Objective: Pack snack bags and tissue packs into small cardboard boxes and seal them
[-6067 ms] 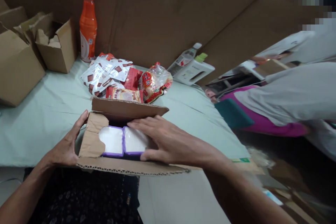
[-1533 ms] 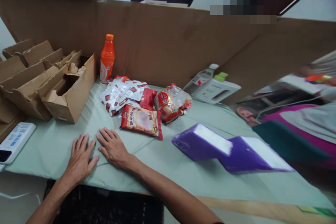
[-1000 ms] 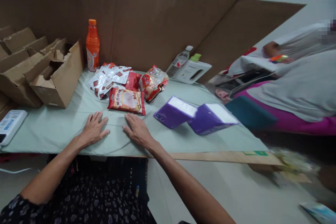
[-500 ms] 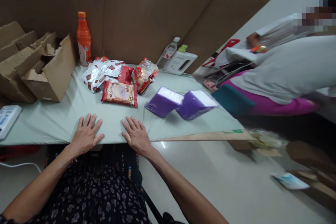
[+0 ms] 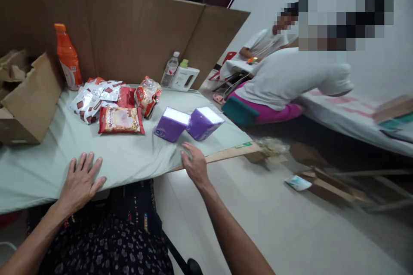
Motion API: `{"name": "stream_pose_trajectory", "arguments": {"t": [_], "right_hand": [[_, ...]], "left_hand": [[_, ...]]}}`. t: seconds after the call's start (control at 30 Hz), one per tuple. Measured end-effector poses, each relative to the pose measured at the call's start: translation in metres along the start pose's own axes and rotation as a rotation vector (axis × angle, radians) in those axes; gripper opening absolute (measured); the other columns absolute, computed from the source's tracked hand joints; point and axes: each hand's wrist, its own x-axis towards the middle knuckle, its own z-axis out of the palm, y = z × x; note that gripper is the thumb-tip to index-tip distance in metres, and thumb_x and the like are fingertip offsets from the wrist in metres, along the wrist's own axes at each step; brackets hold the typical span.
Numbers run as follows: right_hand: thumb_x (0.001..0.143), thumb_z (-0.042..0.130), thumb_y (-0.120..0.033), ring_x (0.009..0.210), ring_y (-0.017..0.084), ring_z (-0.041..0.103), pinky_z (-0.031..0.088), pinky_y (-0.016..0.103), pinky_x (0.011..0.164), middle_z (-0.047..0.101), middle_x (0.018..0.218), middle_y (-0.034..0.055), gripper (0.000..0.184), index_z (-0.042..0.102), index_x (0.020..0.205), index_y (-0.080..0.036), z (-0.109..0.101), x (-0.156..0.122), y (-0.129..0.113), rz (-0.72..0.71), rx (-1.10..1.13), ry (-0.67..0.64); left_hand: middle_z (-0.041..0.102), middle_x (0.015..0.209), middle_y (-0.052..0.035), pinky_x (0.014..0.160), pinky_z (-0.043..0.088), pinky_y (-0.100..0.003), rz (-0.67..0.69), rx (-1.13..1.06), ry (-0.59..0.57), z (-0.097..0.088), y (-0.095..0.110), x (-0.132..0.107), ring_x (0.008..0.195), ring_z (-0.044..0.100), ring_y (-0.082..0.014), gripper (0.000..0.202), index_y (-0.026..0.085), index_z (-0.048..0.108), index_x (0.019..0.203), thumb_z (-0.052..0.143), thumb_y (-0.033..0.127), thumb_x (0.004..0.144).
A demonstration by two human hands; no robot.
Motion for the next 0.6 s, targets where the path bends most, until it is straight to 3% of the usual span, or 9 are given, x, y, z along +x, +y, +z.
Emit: {"name": "stream_pose_trajectory", "arguments": {"t": [0.07, 0.17, 0.33, 0.6], "right_hand": [[0.101, 0.039, -0.040, 0.125, 0.035, 0.063, 0.048, 0.056, 0.108, 0.070, 0.131, 0.0240, 0.051, 0.069, 0.127, -0.009, 0.003, 0.008, 0.022, 0.039, -0.049, 0.020], [0.100, 0.043, -0.046, 0.133, 0.035, 0.058, 0.044, 0.053, 0.111, 0.066, 0.139, 0.0233, 0.054, 0.067, 0.131, -0.009, 0.013, 0.008, 0.035, 0.048, -0.108, -0.001], [0.105, 0.037, -0.047, 0.143, 0.033, 0.049, 0.034, 0.050, 0.119, 0.059, 0.150, 0.0210, 0.059, 0.060, 0.142, -0.009, 0.017, -0.017, 0.034, 0.043, -0.181, -0.023], [0.108, 0.031, -0.043, 0.147, 0.031, 0.046, 0.030, 0.051, 0.122, 0.056, 0.154, 0.0198, 0.057, 0.054, 0.150, -0.010, 0.005, -0.048, 0.029, 0.060, -0.206, 0.014]], "left_hand": [[0.049, 0.159, -0.0220, 0.118, 0.032, -0.065, 0.018, 0.024, 0.035, 0.004, -0.003, -0.001, 0.148, 0.042, -0.0454, 0.056, 0.016, 0.059, 0.149, 0.052, 0.044, 0.101], [0.051, 0.157, -0.0218, 0.116, 0.034, -0.065, 0.039, 0.028, 0.086, 0.010, -0.006, -0.001, 0.146, 0.045, -0.0453, 0.056, 0.016, 0.061, 0.146, 0.048, 0.044, 0.101], [0.056, 0.153, -0.0216, 0.114, 0.037, -0.063, 0.079, 0.081, 0.166, 0.013, -0.009, -0.003, 0.143, 0.049, -0.0450, 0.056, 0.015, 0.065, 0.143, 0.042, 0.045, 0.101], [0.057, 0.150, -0.0253, 0.113, 0.035, -0.066, 0.094, 0.040, 0.212, 0.016, -0.014, -0.003, 0.142, 0.049, -0.0478, 0.059, 0.011, 0.067, 0.139, 0.034, 0.043, 0.102]]}}
